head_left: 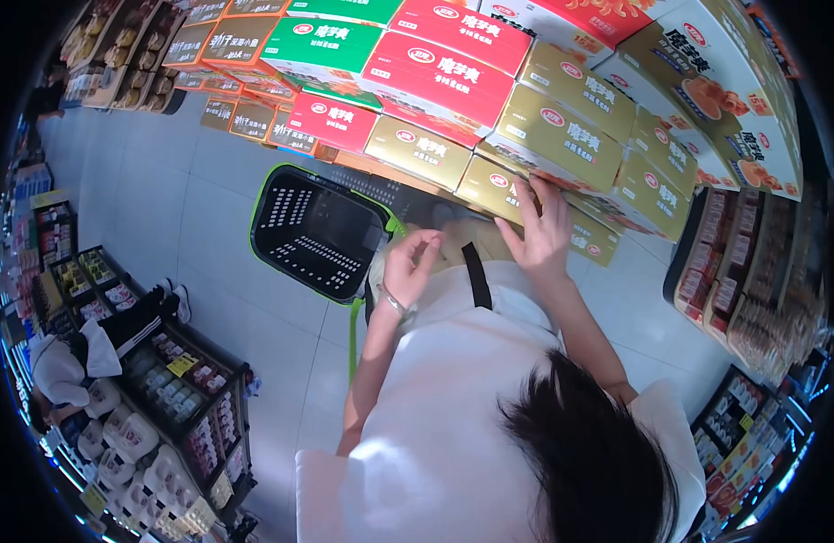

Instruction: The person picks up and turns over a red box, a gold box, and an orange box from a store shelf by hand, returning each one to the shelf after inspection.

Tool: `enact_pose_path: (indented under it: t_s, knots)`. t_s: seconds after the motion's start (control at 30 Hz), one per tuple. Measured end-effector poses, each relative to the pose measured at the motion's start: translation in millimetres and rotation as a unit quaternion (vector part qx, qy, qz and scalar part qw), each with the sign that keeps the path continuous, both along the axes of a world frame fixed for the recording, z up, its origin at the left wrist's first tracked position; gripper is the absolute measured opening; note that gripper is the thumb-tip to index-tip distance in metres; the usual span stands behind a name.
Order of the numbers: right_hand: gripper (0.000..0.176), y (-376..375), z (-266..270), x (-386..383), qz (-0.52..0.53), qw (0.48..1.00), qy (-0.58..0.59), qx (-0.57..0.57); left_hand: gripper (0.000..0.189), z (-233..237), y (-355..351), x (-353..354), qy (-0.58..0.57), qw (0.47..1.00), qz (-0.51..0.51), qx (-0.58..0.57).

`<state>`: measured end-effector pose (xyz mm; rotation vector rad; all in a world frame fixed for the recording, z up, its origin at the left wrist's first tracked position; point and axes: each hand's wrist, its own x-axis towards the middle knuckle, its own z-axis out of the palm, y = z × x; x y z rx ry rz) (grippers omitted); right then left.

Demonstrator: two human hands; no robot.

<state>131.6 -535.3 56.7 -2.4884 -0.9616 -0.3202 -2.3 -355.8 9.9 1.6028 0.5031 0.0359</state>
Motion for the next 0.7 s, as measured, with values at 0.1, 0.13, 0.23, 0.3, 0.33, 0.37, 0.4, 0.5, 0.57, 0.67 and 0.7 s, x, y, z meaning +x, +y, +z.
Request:
enact_pose_path:
  t_s: [0.1, 0.13, 0.23, 0.3, 0.33, 0.37, 0.4, 0.5, 0.57, 0.67, 0.7]
  knots:
    - [0.059, -16, -3, -3, 0.020, 0.998, 0.023, 0.049, 0.019, 2, 1, 0, -0.011, 1.000, 0.004, 0.022]
    - [0.059, -25, -4, -5, 0.019, 0.998, 0.022, 0.049, 0.020, 1, 2, -1, -0.009, 1.000, 0.011, 0.010]
    - [0.057, -54, -6, -10, 0.008, 1.000, 0.019, 0.012, 0.021, 1, 3, -1, -0.012, 0.999, 0.032, -0.025]
    - [0.062, -72, -7, -12, 0.004, 1.000, 0.003, 0.013, 0.021, 1, 3, 0, -0.017, 0.998, 0.046, -0.047]
    - [0.062, -81, -8, -12, 0.001, 1.000, 0.003, 0.011, 0.022, 0, 3, 0, -0.021, 0.998, 0.041, -0.041]
    - [0.064, -90, -10, -13, -0.007, 1.000, -0.021, -0.004, 0.022, 0, 3, -1, -0.025, 0.998, 0.035, -0.035]
    - [0.066, -96, -11, -14, -0.015, 0.999, -0.045, -0.020, 0.022, -1, 3, -1, -0.025, 0.999, 0.032, -0.036]
    - [0.068, -109, -16, -17, -0.062, 0.996, -0.038, -0.049, 0.023, -3, 1, 1, -0.026, 0.998, 0.030, -0.039]
    - [0.068, -110, -20, -18, -0.089, 0.995, -0.008, -0.043, 0.022, -4, 1, 2, -0.017, 0.999, 0.024, -0.028]
    - [0.066, -111, -30, -17, -0.111, 0.993, 0.013, -0.029, 0.021, -13, -2, 1, -0.030, 0.998, 0.024, -0.045]
    - [0.065, -111, -32, -16, -0.108, 0.994, 0.004, -0.021, 0.021, -12, -3, 1, -0.031, 0.998, 0.024, -0.044]
